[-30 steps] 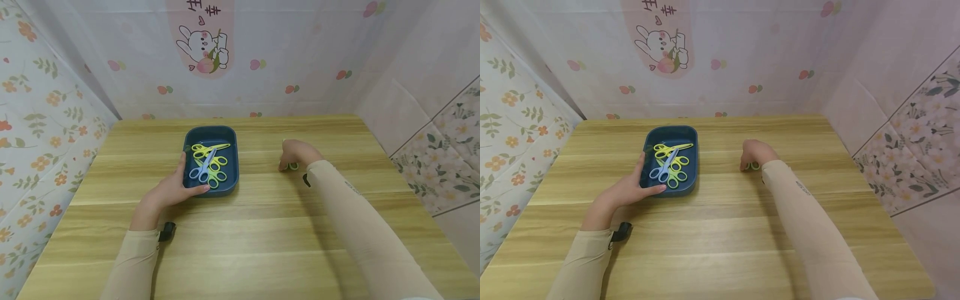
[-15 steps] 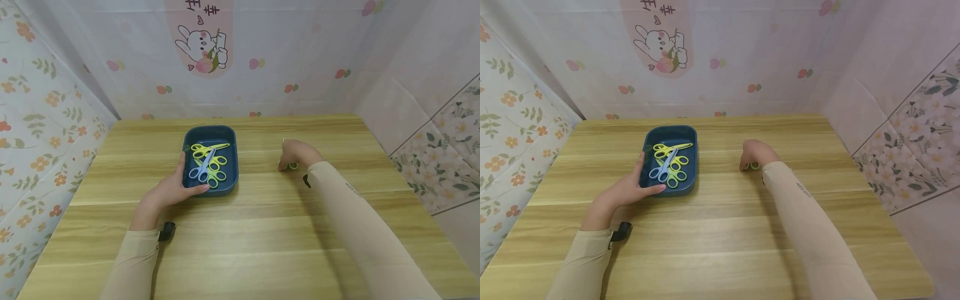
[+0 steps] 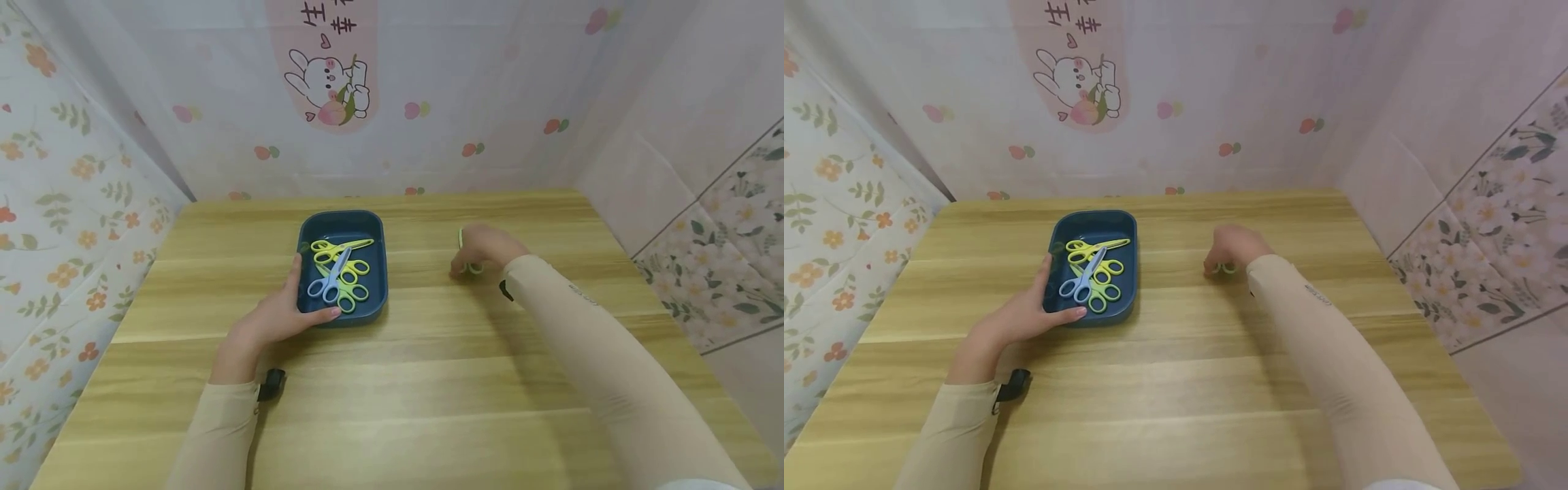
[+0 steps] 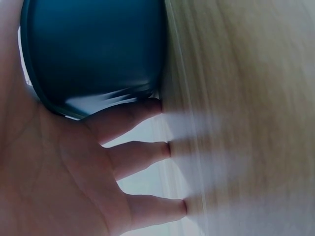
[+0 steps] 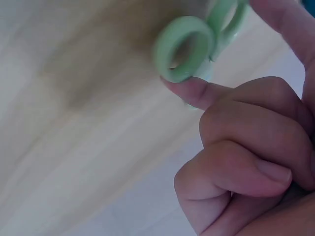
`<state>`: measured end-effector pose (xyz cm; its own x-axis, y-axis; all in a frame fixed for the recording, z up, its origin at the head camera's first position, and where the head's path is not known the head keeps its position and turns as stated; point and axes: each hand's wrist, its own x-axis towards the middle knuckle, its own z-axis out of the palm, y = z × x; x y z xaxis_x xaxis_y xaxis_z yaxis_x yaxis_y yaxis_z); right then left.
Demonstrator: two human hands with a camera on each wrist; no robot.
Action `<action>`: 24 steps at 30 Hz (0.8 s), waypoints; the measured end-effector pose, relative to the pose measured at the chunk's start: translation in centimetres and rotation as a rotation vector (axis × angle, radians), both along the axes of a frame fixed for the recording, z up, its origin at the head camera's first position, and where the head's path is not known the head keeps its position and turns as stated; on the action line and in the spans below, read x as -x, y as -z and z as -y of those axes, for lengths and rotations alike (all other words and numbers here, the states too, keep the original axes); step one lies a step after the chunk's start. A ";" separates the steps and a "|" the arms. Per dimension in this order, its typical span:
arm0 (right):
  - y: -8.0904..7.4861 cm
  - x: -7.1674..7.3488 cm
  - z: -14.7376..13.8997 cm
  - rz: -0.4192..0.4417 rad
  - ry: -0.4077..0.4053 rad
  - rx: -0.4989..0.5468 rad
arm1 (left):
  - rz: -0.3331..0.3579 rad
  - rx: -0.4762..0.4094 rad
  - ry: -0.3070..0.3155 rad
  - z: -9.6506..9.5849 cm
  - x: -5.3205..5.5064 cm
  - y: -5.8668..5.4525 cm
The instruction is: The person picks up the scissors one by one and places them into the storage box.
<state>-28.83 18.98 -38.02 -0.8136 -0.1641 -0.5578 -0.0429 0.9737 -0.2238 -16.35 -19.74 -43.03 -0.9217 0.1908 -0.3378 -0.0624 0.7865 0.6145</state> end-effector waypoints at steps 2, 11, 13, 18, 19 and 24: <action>-0.8 0.2 0.5 -0.013 -0.024 0.006 | 0.004 0.000 -0.002 0.0 -0.1 0.1; -6.3 -0.2 7.3 -0.107 -0.114 0.024 | -0.008 -0.003 0.001 0.4 -0.1 0.0; -7.1 -0.8 9.2 -0.146 -0.142 0.017 | -0.008 -0.002 0.002 0.5 -0.1 0.1; -7.6 -2.0 13.6 -0.206 -0.182 -0.003 | 0.002 -0.004 0.001 0.6 0.0 0.2; -7.6 -2.2 14.4 -0.210 -0.194 0.004 | 0.000 -0.001 0.001 0.6 0.0 0.2; -6.6 -3.1 16.8 -0.208 -0.239 0.043 | -0.006 0.014 0.010 0.3 0.2 0.2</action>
